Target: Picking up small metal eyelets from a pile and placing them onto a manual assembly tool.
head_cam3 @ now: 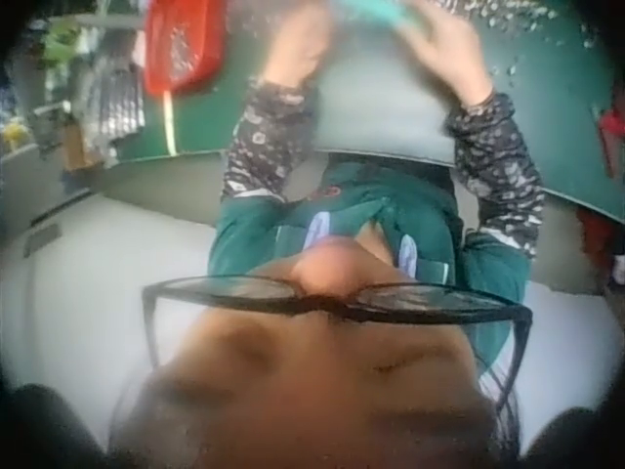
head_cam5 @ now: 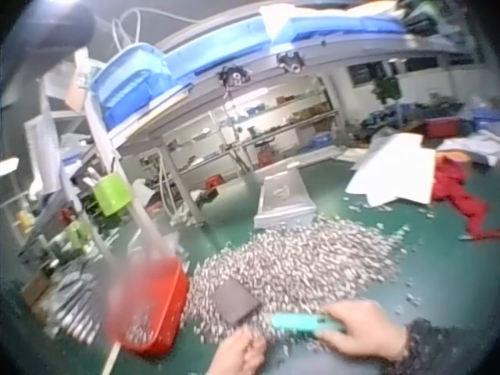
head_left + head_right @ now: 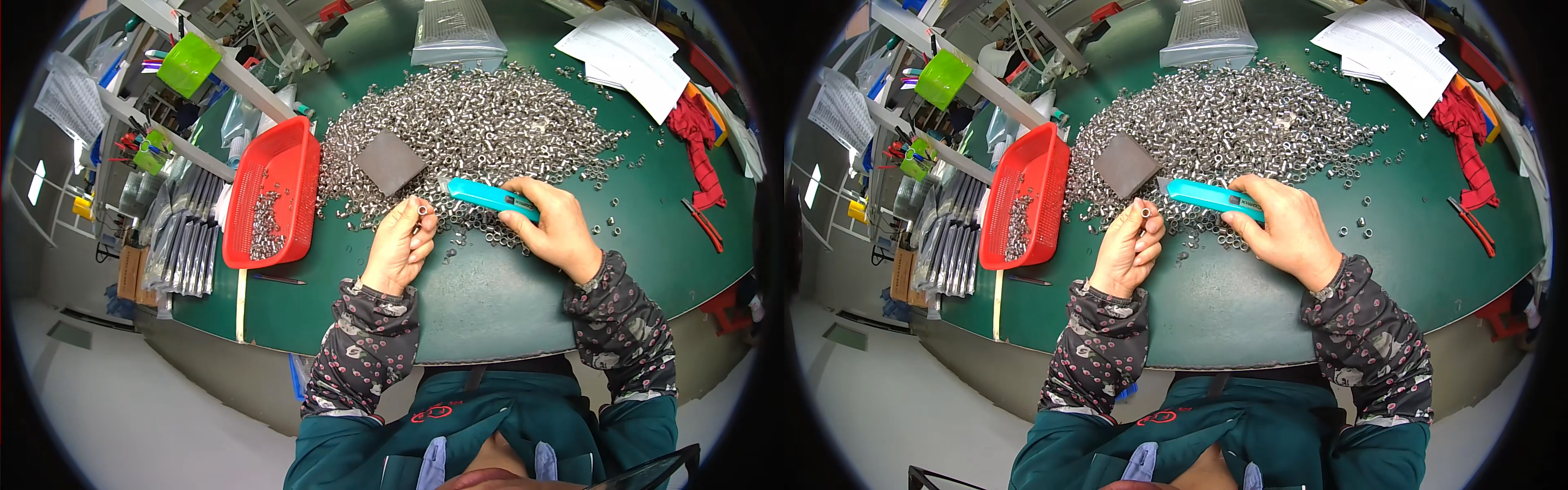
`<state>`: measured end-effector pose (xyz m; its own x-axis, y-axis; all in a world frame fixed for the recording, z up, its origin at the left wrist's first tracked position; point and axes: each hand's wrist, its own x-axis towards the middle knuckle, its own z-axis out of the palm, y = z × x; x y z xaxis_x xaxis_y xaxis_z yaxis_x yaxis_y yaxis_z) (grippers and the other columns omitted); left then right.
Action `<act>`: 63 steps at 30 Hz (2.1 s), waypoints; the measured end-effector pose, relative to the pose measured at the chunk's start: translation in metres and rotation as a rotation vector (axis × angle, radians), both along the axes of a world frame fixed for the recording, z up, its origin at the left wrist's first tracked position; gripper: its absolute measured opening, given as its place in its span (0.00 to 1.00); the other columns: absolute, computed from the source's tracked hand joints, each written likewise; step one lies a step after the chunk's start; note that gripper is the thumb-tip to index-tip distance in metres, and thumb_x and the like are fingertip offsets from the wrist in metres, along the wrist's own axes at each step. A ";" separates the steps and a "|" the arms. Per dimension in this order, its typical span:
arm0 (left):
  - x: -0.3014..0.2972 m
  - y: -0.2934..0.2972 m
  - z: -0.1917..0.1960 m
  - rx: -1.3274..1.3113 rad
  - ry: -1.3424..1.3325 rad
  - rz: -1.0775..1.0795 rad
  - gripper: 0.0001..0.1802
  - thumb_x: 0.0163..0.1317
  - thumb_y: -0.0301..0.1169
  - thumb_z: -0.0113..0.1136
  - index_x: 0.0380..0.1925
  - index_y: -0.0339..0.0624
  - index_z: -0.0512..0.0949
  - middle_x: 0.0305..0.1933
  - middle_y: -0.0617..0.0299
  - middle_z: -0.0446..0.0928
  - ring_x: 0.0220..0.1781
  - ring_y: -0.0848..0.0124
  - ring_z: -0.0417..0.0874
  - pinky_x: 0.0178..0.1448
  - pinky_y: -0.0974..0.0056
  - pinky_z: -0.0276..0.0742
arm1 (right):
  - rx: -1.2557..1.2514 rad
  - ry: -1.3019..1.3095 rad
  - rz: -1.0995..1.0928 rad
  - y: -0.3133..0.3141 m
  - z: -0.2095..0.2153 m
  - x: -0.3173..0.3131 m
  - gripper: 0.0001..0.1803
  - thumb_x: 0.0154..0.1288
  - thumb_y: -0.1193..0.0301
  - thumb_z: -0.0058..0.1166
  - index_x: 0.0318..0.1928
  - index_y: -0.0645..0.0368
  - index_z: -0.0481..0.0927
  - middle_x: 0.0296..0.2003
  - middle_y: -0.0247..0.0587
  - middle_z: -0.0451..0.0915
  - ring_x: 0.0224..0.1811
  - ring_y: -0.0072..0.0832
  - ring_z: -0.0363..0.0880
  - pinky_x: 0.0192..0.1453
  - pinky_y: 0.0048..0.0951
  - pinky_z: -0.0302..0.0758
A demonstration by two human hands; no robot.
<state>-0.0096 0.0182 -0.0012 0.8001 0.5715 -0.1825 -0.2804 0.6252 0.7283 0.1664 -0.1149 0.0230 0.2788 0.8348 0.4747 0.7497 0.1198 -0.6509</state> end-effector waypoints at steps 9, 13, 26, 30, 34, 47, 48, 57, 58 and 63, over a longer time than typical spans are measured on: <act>0.001 0.000 0.000 0.027 0.002 0.038 0.09 0.62 0.33 0.42 0.33 0.40 0.69 0.25 0.65 0.66 0.15 0.85 0.56 0.12 0.82 0.50 | -0.016 -0.003 -0.007 -0.001 0.001 0.002 0.14 0.48 0.67 0.53 0.35 0.60 0.72 0.28 0.44 0.75 0.29 0.40 0.74 0.31 0.35 0.70; 0.000 0.002 -0.002 0.000 -0.033 0.011 0.09 0.62 0.32 0.41 0.34 0.40 0.69 0.24 0.65 0.66 0.15 0.84 0.56 0.12 0.82 0.50 | -0.009 -0.021 -0.007 0.000 -0.001 0.002 0.14 0.48 0.67 0.53 0.35 0.60 0.72 0.27 0.44 0.75 0.29 0.40 0.74 0.31 0.35 0.69; 0.000 0.004 -0.003 -0.013 -0.031 0.015 0.09 0.62 0.31 0.41 0.35 0.39 0.69 0.25 0.64 0.66 0.16 0.84 0.57 0.13 0.81 0.51 | -0.017 -0.030 0.003 0.001 -0.002 0.003 0.12 0.49 0.67 0.53 0.34 0.59 0.71 0.24 0.43 0.73 0.27 0.39 0.73 0.29 0.35 0.68; 0.000 0.004 -0.003 0.004 -0.044 0.006 0.09 0.62 0.32 0.41 0.35 0.39 0.69 0.26 0.64 0.66 0.17 0.84 0.57 0.13 0.81 0.51 | -0.028 -0.032 0.011 0.000 -0.001 0.003 0.12 0.49 0.67 0.53 0.34 0.59 0.72 0.24 0.43 0.73 0.27 0.39 0.73 0.29 0.35 0.68; 0.000 0.004 -0.003 0.019 -0.042 0.006 0.09 0.62 0.32 0.42 0.35 0.39 0.69 0.27 0.64 0.66 0.17 0.84 0.57 0.14 0.81 0.51 | -0.022 -0.029 0.011 0.001 -0.002 0.003 0.12 0.49 0.67 0.53 0.34 0.59 0.72 0.24 0.42 0.73 0.27 0.39 0.73 0.29 0.35 0.68; 0.000 0.003 -0.001 0.026 -0.055 -0.006 0.10 0.61 0.31 0.43 0.39 0.38 0.69 0.29 0.63 0.66 0.19 0.83 0.58 0.15 0.81 0.52 | -0.031 -0.043 0.008 0.001 -0.003 0.003 0.12 0.48 0.68 0.54 0.34 0.58 0.72 0.25 0.42 0.74 0.27 0.39 0.74 0.30 0.35 0.68; 0.000 0.003 -0.001 0.026 -0.058 -0.008 0.10 0.61 0.31 0.43 0.40 0.38 0.69 0.30 0.63 0.66 0.19 0.83 0.58 0.15 0.81 0.52 | -0.037 -0.046 0.008 0.001 -0.003 0.003 0.12 0.48 0.68 0.54 0.34 0.58 0.72 0.25 0.42 0.74 0.27 0.39 0.74 0.30 0.35 0.68; 0.000 0.003 -0.002 0.036 -0.064 0.002 0.10 0.60 0.30 0.45 0.39 0.38 0.70 0.30 0.63 0.69 0.18 0.85 0.59 0.15 0.82 0.54 | -0.031 -0.049 0.014 0.001 -0.003 0.003 0.12 0.48 0.67 0.54 0.34 0.58 0.72 0.25 0.42 0.74 0.27 0.39 0.74 0.29 0.35 0.68; 0.000 0.003 -0.002 0.035 -0.059 0.009 0.10 0.60 0.29 0.45 0.39 0.39 0.70 0.30 0.63 0.69 0.18 0.85 0.59 0.15 0.82 0.54 | -0.031 -0.049 0.013 0.001 -0.002 0.003 0.12 0.48 0.67 0.54 0.34 0.58 0.72 0.25 0.42 0.74 0.27 0.39 0.74 0.29 0.35 0.68; 0.001 0.003 -0.003 0.056 -0.047 0.028 0.09 0.60 0.29 0.45 0.39 0.39 0.70 0.30 0.63 0.69 0.18 0.84 0.59 0.15 0.82 0.54 | -0.083 0.030 0.029 0.000 0.001 0.001 0.13 0.48 0.66 0.54 0.34 0.58 0.72 0.25 0.43 0.74 0.27 0.39 0.74 0.30 0.35 0.68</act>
